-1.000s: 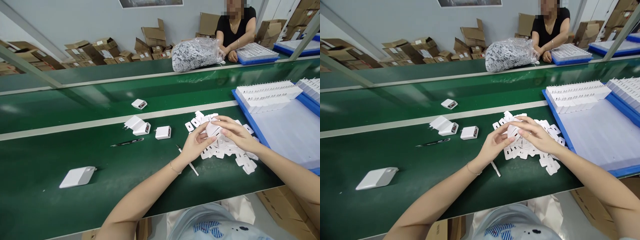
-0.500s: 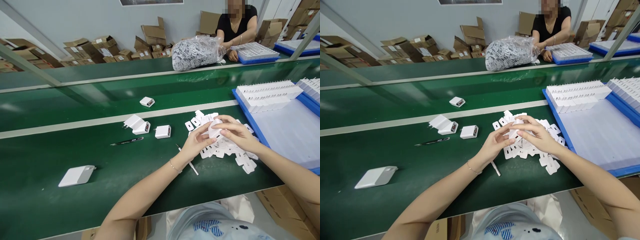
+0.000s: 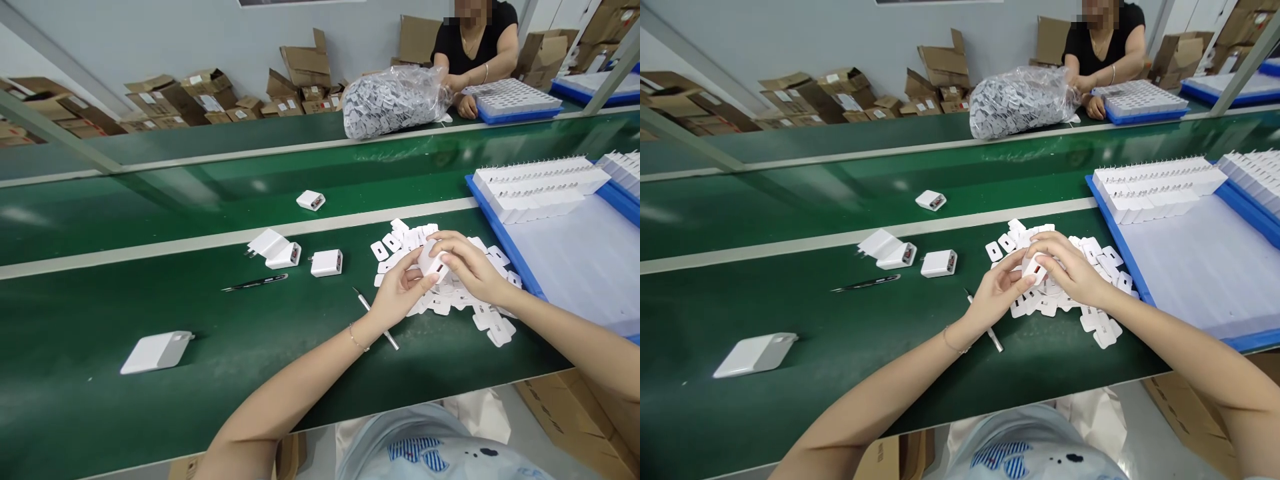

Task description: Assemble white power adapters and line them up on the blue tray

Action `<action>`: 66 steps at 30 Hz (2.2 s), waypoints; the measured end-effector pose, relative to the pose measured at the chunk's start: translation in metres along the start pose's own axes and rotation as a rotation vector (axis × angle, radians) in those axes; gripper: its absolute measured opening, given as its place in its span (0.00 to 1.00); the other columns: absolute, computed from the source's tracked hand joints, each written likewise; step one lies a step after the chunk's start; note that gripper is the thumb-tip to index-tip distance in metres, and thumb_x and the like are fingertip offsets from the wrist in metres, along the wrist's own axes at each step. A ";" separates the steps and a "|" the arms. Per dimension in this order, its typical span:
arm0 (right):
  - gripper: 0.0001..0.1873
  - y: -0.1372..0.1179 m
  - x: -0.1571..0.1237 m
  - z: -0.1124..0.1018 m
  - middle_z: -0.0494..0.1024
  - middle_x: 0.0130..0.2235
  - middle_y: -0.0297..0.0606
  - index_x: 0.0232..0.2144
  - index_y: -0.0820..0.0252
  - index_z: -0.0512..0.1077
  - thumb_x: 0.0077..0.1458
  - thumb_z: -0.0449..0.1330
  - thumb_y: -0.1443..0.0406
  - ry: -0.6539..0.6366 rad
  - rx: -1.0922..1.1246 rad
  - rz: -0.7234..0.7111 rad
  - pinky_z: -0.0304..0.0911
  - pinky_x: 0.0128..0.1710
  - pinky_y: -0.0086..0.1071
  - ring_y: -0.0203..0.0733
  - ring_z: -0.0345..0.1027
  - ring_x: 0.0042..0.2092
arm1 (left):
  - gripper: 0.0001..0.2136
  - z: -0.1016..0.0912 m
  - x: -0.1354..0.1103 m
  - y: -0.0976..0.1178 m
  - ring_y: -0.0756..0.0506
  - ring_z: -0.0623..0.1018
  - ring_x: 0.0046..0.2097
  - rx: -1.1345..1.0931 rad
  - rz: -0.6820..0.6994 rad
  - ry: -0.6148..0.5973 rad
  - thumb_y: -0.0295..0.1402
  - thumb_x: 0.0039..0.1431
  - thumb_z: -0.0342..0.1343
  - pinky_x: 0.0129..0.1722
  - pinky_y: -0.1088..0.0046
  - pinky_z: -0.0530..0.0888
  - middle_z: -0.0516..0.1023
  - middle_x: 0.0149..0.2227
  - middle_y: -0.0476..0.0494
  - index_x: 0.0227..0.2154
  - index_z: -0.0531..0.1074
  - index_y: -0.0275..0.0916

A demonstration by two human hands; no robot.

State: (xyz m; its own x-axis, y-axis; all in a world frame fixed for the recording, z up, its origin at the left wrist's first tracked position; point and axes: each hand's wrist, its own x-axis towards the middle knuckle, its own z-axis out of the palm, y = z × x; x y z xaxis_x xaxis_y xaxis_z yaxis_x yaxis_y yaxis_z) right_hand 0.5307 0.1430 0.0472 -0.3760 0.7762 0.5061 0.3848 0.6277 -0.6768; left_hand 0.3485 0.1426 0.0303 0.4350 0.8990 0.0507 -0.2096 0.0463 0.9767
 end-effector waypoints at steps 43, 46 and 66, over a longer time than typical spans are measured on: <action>0.23 0.010 -0.002 -0.082 0.76 0.35 0.36 0.40 0.56 0.73 0.45 0.72 0.52 0.355 0.650 0.221 0.70 0.31 0.28 0.37 0.72 0.35 | 0.37 0.097 0.086 0.039 0.28 0.70 0.61 -0.298 -0.084 -0.352 0.64 0.48 0.58 0.56 0.49 0.72 0.75 0.55 0.31 0.50 0.72 0.37; 0.22 0.006 -0.006 -0.084 0.77 0.37 0.37 0.40 0.56 0.74 0.47 0.71 0.52 0.301 0.612 0.181 0.71 0.29 0.29 0.40 0.73 0.36 | 0.41 0.095 0.078 0.039 0.28 0.71 0.60 -0.273 -0.049 -0.351 0.66 0.41 0.60 0.56 0.51 0.72 0.75 0.55 0.33 0.50 0.73 0.38; 0.22 0.016 0.000 -0.098 0.79 0.41 0.38 0.39 0.51 0.72 0.45 0.69 0.49 0.539 0.442 0.277 0.74 0.35 0.37 0.46 0.75 0.41 | 0.34 0.102 0.116 0.056 0.34 0.76 0.56 0.132 0.056 -0.288 0.61 0.61 0.45 0.48 0.57 0.77 0.72 0.58 0.31 0.58 0.64 0.38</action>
State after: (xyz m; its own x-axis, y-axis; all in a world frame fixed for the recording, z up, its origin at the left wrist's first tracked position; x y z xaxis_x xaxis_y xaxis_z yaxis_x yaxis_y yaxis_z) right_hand 0.6198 0.1589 0.0892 0.1938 0.8954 0.4010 -0.0119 0.4108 -0.9116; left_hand 0.4763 0.2051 0.1121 0.6597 0.7377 0.1439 -0.1330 -0.0738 0.9884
